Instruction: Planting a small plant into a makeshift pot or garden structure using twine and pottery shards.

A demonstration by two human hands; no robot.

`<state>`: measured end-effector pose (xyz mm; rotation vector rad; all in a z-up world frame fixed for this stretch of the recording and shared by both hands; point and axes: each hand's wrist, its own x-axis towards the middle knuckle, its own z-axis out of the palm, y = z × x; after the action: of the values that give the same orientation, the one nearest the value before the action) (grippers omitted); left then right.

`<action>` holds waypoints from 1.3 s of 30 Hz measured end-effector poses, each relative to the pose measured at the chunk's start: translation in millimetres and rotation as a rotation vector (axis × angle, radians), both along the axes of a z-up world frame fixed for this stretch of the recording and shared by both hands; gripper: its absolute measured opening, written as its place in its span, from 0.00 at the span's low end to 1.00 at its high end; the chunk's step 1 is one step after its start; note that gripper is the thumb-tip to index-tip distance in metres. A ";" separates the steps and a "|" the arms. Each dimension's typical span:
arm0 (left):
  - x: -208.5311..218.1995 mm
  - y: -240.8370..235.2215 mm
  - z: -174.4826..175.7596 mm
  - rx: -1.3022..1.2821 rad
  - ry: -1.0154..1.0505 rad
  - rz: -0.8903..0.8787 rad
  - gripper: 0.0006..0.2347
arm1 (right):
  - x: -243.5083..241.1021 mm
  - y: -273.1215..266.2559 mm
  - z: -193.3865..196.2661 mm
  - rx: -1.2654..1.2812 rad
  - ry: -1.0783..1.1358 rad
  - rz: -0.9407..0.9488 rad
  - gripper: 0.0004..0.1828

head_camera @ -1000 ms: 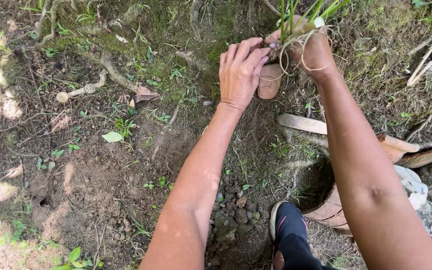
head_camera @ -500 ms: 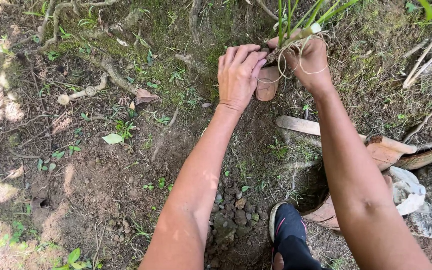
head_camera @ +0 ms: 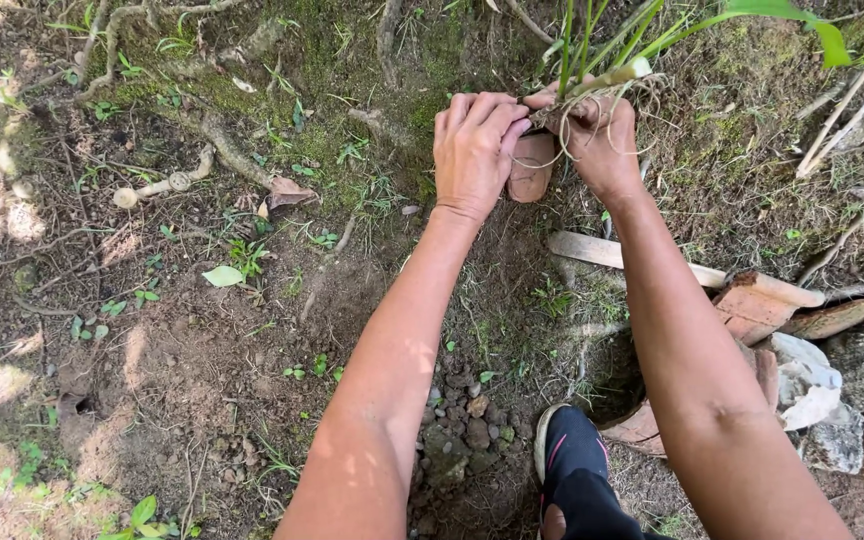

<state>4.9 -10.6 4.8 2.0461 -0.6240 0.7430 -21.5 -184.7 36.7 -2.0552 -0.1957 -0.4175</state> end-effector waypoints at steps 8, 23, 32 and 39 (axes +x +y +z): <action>-0.5 1.6 -0.9 -0.001 -0.007 -0.002 0.07 | -21.2 5.5 -3.9 -0.089 0.005 -0.033 0.22; -1.0 10.5 1.3 -0.003 -0.008 0.002 0.07 | -30.5 12.5 -11.2 -0.076 -0.049 -0.123 0.19; 6.0 19.0 -0.8 -0.034 -0.022 0.072 0.09 | -35.2 10.0 -10.7 -0.100 -0.077 -0.131 0.17; 7.5 30.2 -3.8 -0.060 -0.010 0.107 0.11 | -50.4 5.9 -13.8 -0.113 -0.083 -0.172 0.19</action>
<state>12.5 19.6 1.1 2.0339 -0.4954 0.8247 -71.9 -178.8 22.9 -2.1760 -0.0936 -0.6107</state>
